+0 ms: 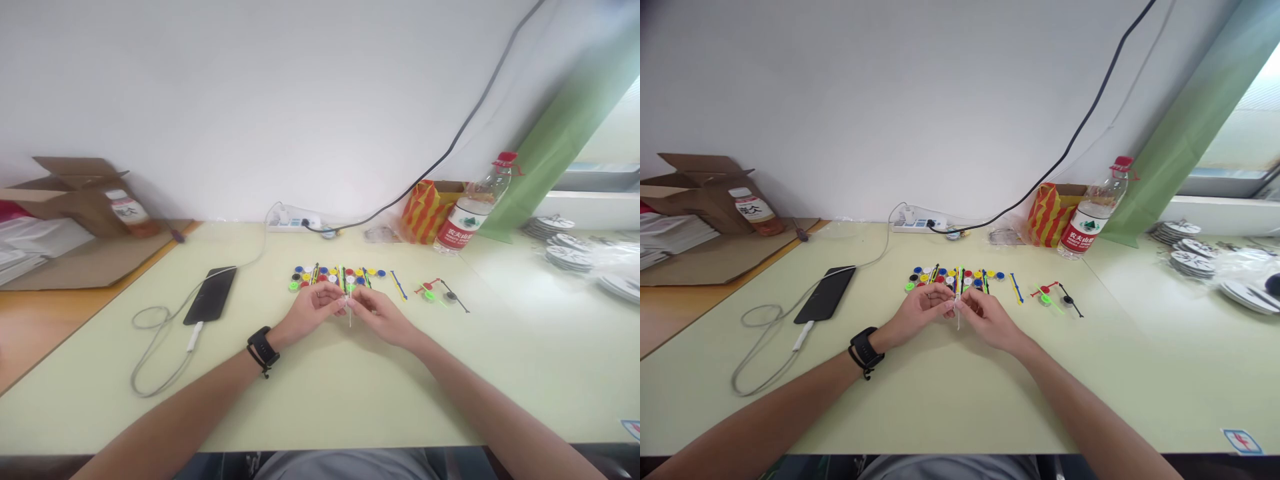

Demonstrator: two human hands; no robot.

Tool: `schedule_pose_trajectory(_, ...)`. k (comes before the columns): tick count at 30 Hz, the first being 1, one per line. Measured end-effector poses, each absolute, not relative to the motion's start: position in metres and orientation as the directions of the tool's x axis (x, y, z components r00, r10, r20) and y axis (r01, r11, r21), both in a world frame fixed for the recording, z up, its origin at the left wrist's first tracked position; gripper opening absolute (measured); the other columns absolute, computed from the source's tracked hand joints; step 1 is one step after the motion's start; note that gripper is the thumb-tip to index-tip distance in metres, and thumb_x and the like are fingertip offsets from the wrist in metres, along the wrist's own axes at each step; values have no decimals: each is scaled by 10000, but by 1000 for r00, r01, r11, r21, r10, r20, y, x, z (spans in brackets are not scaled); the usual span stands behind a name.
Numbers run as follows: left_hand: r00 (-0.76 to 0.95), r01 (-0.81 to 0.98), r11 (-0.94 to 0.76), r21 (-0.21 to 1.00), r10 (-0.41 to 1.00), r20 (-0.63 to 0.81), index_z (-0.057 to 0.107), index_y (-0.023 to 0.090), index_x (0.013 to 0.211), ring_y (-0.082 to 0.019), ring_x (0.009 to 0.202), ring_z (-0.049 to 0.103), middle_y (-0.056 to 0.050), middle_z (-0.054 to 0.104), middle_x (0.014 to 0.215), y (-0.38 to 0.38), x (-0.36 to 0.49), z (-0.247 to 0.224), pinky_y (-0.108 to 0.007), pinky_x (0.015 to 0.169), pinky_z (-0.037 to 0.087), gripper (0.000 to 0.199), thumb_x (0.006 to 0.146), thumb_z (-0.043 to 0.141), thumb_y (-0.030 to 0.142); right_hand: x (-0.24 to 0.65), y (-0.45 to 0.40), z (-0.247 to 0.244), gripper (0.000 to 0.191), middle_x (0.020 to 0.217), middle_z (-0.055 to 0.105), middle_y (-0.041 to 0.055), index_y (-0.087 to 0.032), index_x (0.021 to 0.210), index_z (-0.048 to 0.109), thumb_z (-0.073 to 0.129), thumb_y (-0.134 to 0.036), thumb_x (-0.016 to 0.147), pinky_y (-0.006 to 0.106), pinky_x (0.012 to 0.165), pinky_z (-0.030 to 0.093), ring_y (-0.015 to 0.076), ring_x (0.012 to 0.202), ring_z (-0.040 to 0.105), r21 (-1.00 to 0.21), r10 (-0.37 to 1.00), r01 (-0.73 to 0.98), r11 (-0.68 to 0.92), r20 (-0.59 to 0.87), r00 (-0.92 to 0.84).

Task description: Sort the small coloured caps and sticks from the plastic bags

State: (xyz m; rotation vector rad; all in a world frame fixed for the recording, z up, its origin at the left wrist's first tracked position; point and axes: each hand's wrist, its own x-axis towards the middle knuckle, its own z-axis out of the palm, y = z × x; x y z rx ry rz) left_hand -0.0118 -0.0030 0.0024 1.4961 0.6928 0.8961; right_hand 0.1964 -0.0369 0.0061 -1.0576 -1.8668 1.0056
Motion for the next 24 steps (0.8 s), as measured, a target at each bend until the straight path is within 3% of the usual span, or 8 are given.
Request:
schedule_pose_trajectory(3,534,-59,-107,992,836,122,649,170,1172,-193,871,732,-80,740,988,-4,-11,0,-353,854,604,409,877,771,427,201,-36,11,395,731,504,-10,-240,828,463,386,-561,1045,297,601,380,167,660,453,-810,884,408,421,264,-387)
schedule_pose_trajectory(6,522,-19,-105,994,847,99,642,180,1201,-180,846,720,-74,734,970,-4,-11,-2,-333,820,595,426,887,755,444,230,-21,27,333,801,549,21,-245,868,448,329,-482,1069,332,677,406,196,720,503,-655,886,597,463,337,-318)
schedule_pose_trajectory(9,531,34,-118,992,844,82,685,159,1115,-167,810,704,-80,730,937,-3,-10,-3,-303,772,584,380,874,766,441,286,9,46,315,837,557,65,-234,925,480,287,-438,1067,367,712,400,232,746,513,-416,870,840,348,477,-124)
schedule_pose_trajectory(11,549,49,-126,991,832,79,704,150,1071,-166,809,698,-82,731,912,-4,-10,-3,-298,775,579,354,867,774,431,324,30,51,335,948,588,135,-205,964,535,280,-401,1059,404,797,412,276,877,538,-228,843,951,210,534,-58)
schedule_pose_trajectory(13,562,57,-147,988,822,90,716,149,1035,-168,816,697,-82,735,903,-5,-10,-3,-300,791,575,326,864,777,419,352,47,43,392,1049,597,208,-162,981,607,266,-345,1048,462,875,402,332,1010,534,-30,903,999,27,430,-12)
schedule_pose_trajectory(14,565,61,-161,985,819,98,719,151,1021,-170,820,698,-81,737,904,-5,-10,-2,-302,799,573,312,864,777,414,360,52,36,397,1058,602,222,-150,988,642,289,-325,1036,488,890,396,352,1042,532,71,963,997,7,269,-26)
schedule_pose_trajectory(17,568,79,-194,978,815,116,725,156,1002,-175,832,699,-80,740,915,-7,-10,0,-303,805,567,281,875,765,404,370,61,8,321,969,631,215,-138,883,721,462,-312,958,519,872,403,365,997,563,118,995,992,36,90,-47)
schedule_pose_trajectory(24,571,120,-261,958,807,148,731,164,973,-182,817,694,-71,740,874,-8,-11,-1,-309,794,557,267,889,741,416,379,63,-11,318,991,649,189,-184,876,751,501,-366,954,510,892,405,362,1025,567,116,997,990,76,-37,-73)
